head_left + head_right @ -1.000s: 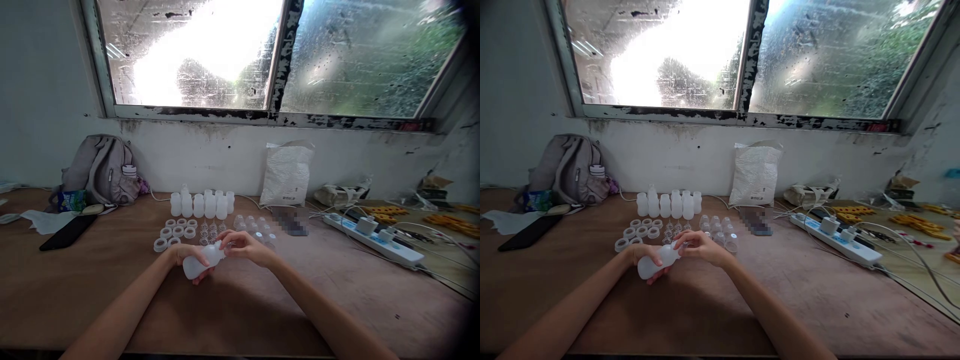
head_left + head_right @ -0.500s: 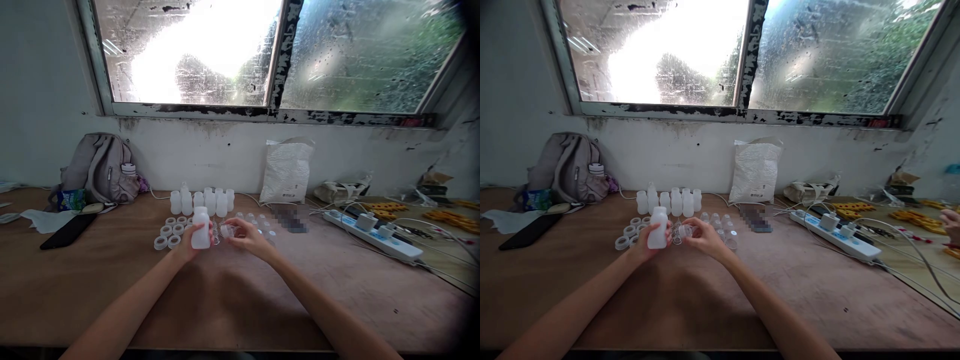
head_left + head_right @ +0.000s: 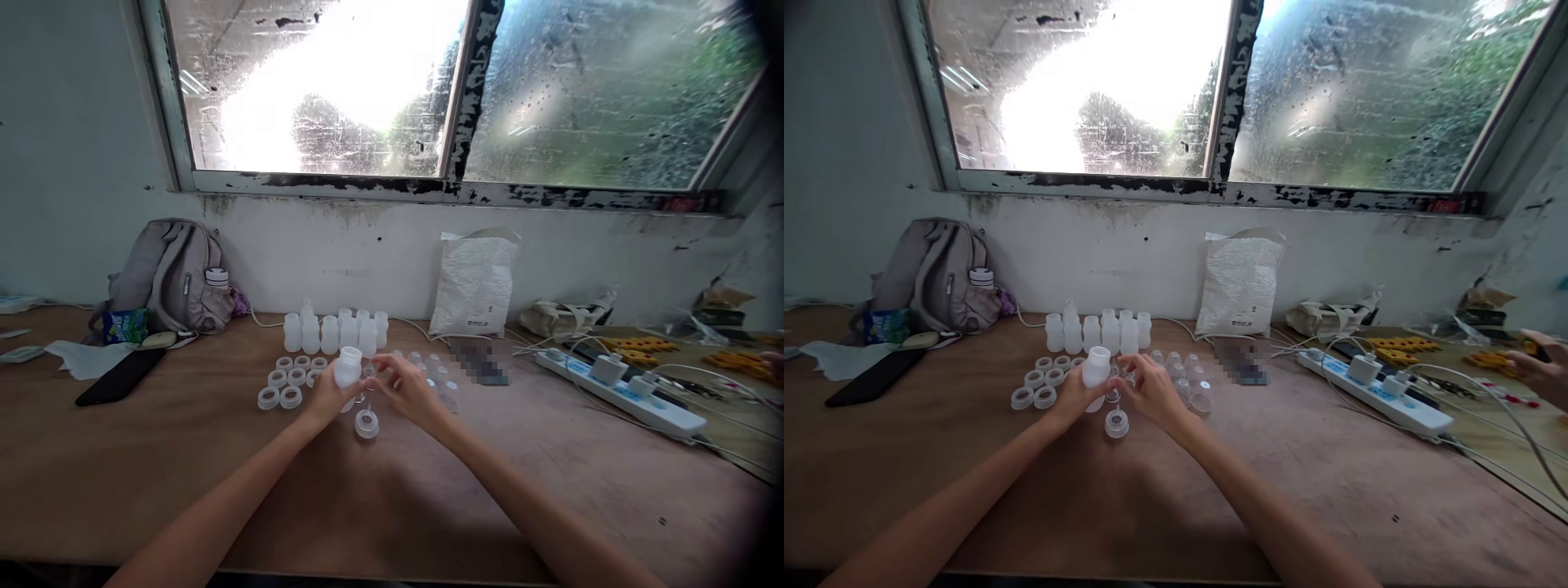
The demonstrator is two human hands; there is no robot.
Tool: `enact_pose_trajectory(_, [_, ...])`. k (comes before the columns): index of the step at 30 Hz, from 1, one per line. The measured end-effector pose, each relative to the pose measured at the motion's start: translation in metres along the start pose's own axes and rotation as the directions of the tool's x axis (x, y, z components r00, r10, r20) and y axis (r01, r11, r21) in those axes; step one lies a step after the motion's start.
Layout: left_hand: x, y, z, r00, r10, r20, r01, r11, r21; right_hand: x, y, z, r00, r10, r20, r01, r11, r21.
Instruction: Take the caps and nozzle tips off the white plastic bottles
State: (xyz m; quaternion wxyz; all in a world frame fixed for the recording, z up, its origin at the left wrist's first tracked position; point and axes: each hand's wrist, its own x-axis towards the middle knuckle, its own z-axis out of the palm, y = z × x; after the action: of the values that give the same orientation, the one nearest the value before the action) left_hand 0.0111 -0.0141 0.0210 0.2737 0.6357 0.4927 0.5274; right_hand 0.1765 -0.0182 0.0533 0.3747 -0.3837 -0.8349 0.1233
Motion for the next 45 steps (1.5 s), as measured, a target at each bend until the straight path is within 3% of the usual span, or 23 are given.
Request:
enact_pose_trajectory(2, [0.000, 0.000, 0.000, 0.999, 0.021, 0.040, -0.023, 0.998, 0.063, 0.010, -0.009, -0.005, 0.997, -0.048, -0.056, 0.049, 0.998, 0.029])
enact_pose_trajectory(6, [0.000, 0.003, 0.000, 0.993, 0.004, 0.115, -0.006, 1.000, 0.011, 0.032, -0.024, -0.011, 0.989, -0.144, 0.024, 0.142, 0.988, 0.055])
enact_pose_trajectory(8, [0.000, 0.005, -0.002, 0.999, -0.011, 0.048, 0.015, 0.997, -0.072, 0.048, -0.026, -0.017, 0.986, -0.158, 0.049, 0.155, 0.986, 0.059])
enact_pose_trajectory(10, [-0.003, 0.006, -0.006, 0.994, -0.018, -0.111, 0.002, 0.990, -0.139, 0.070, -0.024, -0.026, 0.993, -0.121, 0.006, 0.121, 0.992, 0.042])
enact_pose_trajectory(12, [-0.009, 0.004, -0.011, 0.974, -0.004, -0.225, -0.032, 0.987, -0.155, 0.093, -0.018, -0.036, 0.988, -0.046, -0.149, 0.041, 0.999, -0.034])
enact_pose_trajectory(13, [-0.014, 0.002, -0.013, 0.976, 0.019, -0.216, -0.051, 0.988, -0.144, 0.105, -0.014, -0.040, 0.976, -0.017, -0.217, 0.001, 0.997, -0.073])
enact_pose_trajectory(16, [-0.030, -0.004, -0.015, 0.991, 0.124, 0.047, -0.122, 0.991, -0.048, 0.138, -0.001, -0.047, 0.943, 0.058, -0.328, -0.110, 0.984, -0.141])
enact_pose_trajectory(19, [-0.041, -0.008, -0.008, 0.935, 0.171, 0.310, -0.202, 0.977, 0.069, 0.164, 0.009, -0.042, 0.933, 0.131, -0.335, -0.192, 0.969, -0.157])
enact_pose_trajectory(21, [-0.042, -0.010, -0.002, 0.898, 0.155, 0.412, -0.235, 0.960, 0.150, 0.179, 0.016, -0.034, 0.930, 0.154, -0.335, -0.228, 0.954, -0.193])
enact_pose_trajectory(24, [-0.037, -0.010, 0.004, 0.868, 0.130, 0.479, -0.271, 0.933, 0.238, 0.196, 0.025, -0.019, 0.934, 0.156, -0.323, -0.240, 0.941, -0.240])
enact_pose_trajectory(27, [-0.032, -0.008, -0.003, 0.876, 0.172, 0.450, -0.292, 0.932, 0.214, 0.209, 0.035, 0.000, 0.946, 0.143, -0.291, -0.223, 0.938, -0.265])
enact_pose_trajectory(31, [-0.024, -0.010, -0.032, 0.908, 0.206, 0.365, -0.276, 0.949, 0.151, 0.222, 0.047, 0.025, 0.972, 0.105, -0.210, -0.169, 0.933, -0.317])
enact_pose_trajectory(36, [-0.010, -0.028, -0.064, 0.988, 0.083, 0.133, -0.094, 0.992, 0.080, 0.229, 0.055, 0.051, 0.994, 0.065, -0.083, -0.092, 0.919, -0.384])
enact_pose_trajectory(40, [-0.005, -0.040, -0.071, 1.000, 0.010, 0.007, -0.010, 1.000, 0.024, 0.227, 0.059, 0.063, 0.999, 0.046, 0.020, -0.032, 0.895, -0.445])
enact_pose_trajectory(45, [-0.008, -0.037, -0.070, 0.998, 0.063, 0.019, -0.063, 0.998, 0.007, 0.223, 0.064, 0.071, 0.991, 0.058, 0.121, 0.014, 0.854, -0.521])
